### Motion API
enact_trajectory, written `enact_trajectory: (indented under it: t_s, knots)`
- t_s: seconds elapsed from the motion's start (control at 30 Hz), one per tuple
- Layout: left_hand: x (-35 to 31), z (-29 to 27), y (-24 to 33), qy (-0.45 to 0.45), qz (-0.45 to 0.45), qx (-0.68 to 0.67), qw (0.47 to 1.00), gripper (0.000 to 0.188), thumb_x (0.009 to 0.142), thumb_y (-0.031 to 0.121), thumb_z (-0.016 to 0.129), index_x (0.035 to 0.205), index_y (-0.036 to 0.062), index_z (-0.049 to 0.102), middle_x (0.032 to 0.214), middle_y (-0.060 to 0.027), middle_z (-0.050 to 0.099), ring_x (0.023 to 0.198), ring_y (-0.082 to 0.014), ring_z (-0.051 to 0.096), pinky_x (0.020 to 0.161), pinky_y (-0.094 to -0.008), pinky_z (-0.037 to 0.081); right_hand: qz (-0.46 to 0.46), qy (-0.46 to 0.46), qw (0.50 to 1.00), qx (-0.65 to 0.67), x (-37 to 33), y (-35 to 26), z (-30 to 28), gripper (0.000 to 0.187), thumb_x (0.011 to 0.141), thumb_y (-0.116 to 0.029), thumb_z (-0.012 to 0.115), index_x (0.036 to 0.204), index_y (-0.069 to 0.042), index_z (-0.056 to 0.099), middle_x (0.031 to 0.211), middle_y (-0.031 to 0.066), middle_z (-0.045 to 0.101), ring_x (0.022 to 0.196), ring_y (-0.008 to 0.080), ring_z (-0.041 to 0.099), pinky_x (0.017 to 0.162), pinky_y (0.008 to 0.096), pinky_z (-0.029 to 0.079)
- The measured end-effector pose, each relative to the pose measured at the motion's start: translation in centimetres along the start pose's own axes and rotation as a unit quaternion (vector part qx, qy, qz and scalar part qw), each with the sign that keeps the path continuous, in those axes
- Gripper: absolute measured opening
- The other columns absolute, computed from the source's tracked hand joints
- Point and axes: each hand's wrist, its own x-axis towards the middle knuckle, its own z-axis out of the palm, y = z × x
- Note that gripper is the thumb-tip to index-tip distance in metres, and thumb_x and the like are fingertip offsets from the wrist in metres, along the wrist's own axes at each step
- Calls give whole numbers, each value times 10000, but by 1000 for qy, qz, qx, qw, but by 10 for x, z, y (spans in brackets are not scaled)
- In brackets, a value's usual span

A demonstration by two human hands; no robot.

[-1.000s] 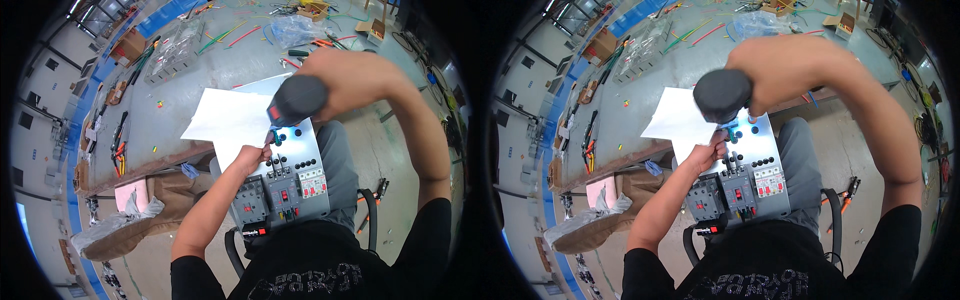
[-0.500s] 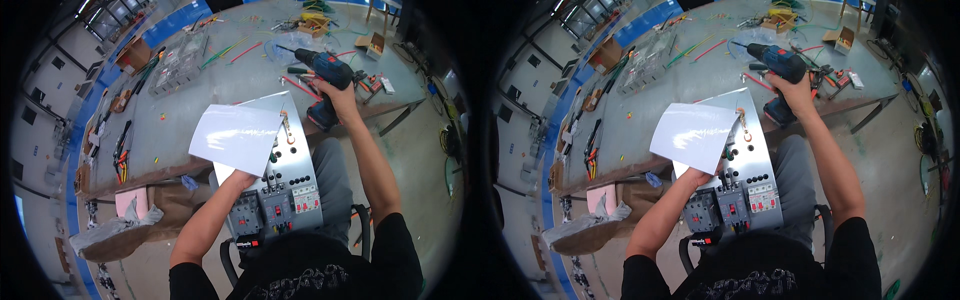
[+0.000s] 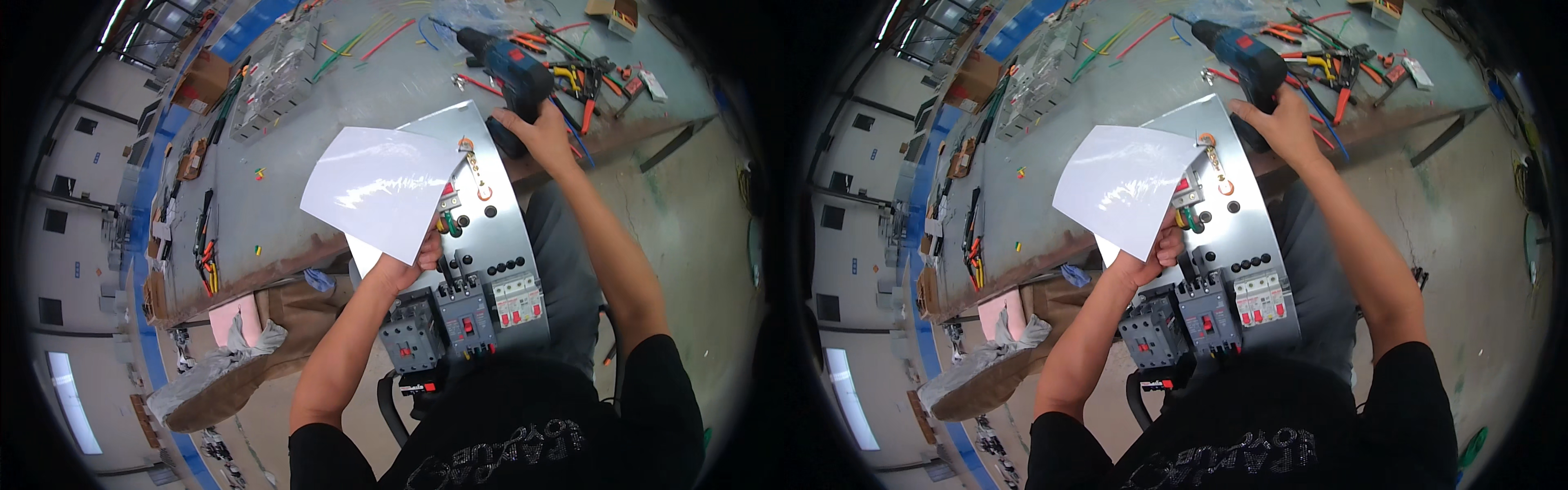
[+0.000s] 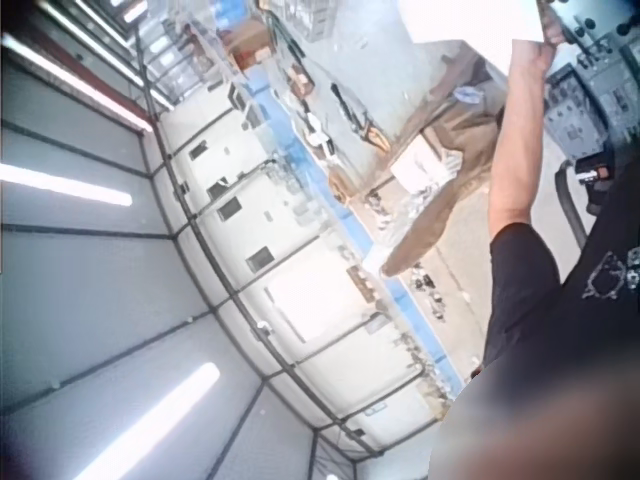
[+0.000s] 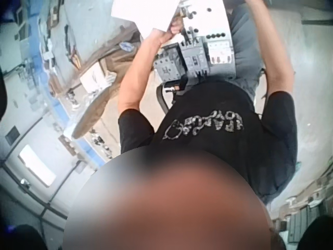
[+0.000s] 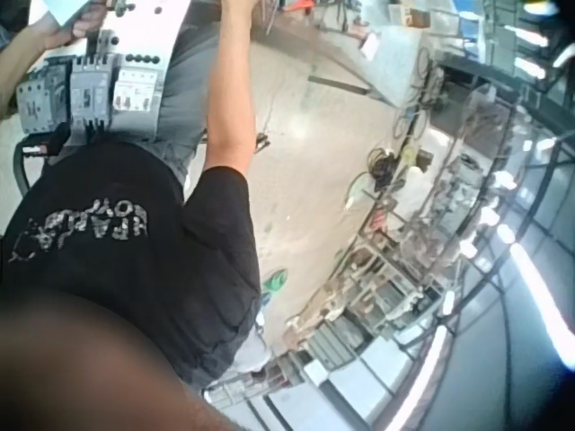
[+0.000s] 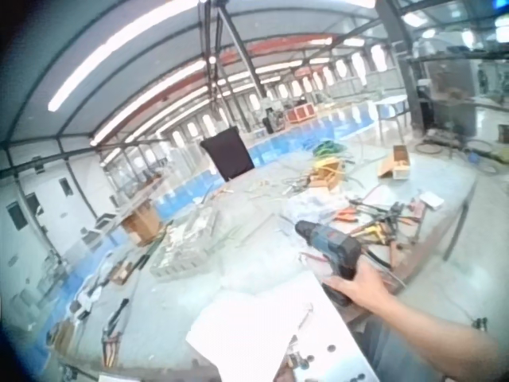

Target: The person assembles an electrical control panel by hand, connecting various colored wires to terminal blocks and circuit breakers. They use a power drill to secure components and pliers to strip and cut wires, following a schematic placed on the workbench.

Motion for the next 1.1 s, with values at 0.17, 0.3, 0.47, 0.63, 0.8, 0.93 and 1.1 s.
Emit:
enact_trajectory:
  t_s: [0.17, 0.3, 0.47, 0.63, 0.8, 0.93, 1.1]
  knots:
    - [4, 4, 2, 7, 20, 10, 1000, 328, 1048, 364, 717, 887, 139, 541, 650, 76, 329, 557, -62, 319, 491, -240, 216, 13, -22, 1000, -10, -11, -8, -15, 634, 845, -373, 904, 1320, -11, 690, 1174, 146, 767, 1061, 231, 727, 961, 374, 554]
    - [6, -1, -2, 7, 29, 14, 999, 284, 1057, 345, 707, 934, 126, 574, 648, 75, 340, 561, -63, 324, 490, -242, 238, 36, -32, 998, -39, -10, -9, -16, 655, 848, -393, 894, 1340, -14, 683, 1199, 153, 762, 1116, 239, 713, 1000, 385, 536]
    - [-6, 7, -3, 60, 45, 13, 997, 294, 1038, 351, 734, 950, 115, 582, 661, 52, 393, 570, -88, 386, 492, -265, 297, 17, -25, 999, -42, -14, -20, -13, 657, 856, -396, 883, 1357, -24, 676, 1258, 157, 745, 1167, 252, 699, 1040, 397, 519]
    - [-55, 30, 38, 146, 149, 346, 915, 380, 974, 363, 808, 1136, 38, 696, 883, -51, 709, 692, -150, 689, 561, -308, 509, 54, -62, 995, 50, -1, -22, -38, 636, 871, -309, 894, 1397, -39, 660, 1280, 88, 723, 1197, 182, 661, 1076, 368, 500]
    - [-45, 43, 110, 181, 389, 416, 802, 357, 927, 261, 833, 1142, -12, 754, 1067, -96, 743, 1002, -225, 704, 916, -328, 537, 61, -128, 989, 30, 20, -17, -42, 666, 819, -342, 936, 1347, -28, 676, 1221, 82, 746, 1129, 190, 676, 1055, 367, 507]
    - [16, 52, 143, 214, 557, 553, 582, 341, 901, 268, 830, 1122, 23, 746, 1215, -113, 700, 1179, -302, 640, 1007, -413, 493, 76, -194, 978, 1, 26, -21, -35, 700, 812, -311, 922, 1384, -17, 645, 1303, 122, 724, 1213, 231, 669, 1134, 412, 467]
    - [84, 61, 155, 215, 513, 624, 549, 493, 908, 317, 795, 1341, 111, 679, 1203, -169, 687, 1202, -380, 619, 1035, -463, 499, 119, -203, 971, 49, 28, -2, -76, 598, 866, -116, 805, 1423, -8, 617, 1300, 49, 686, 1156, 147, 645, 1026, 337, 511]
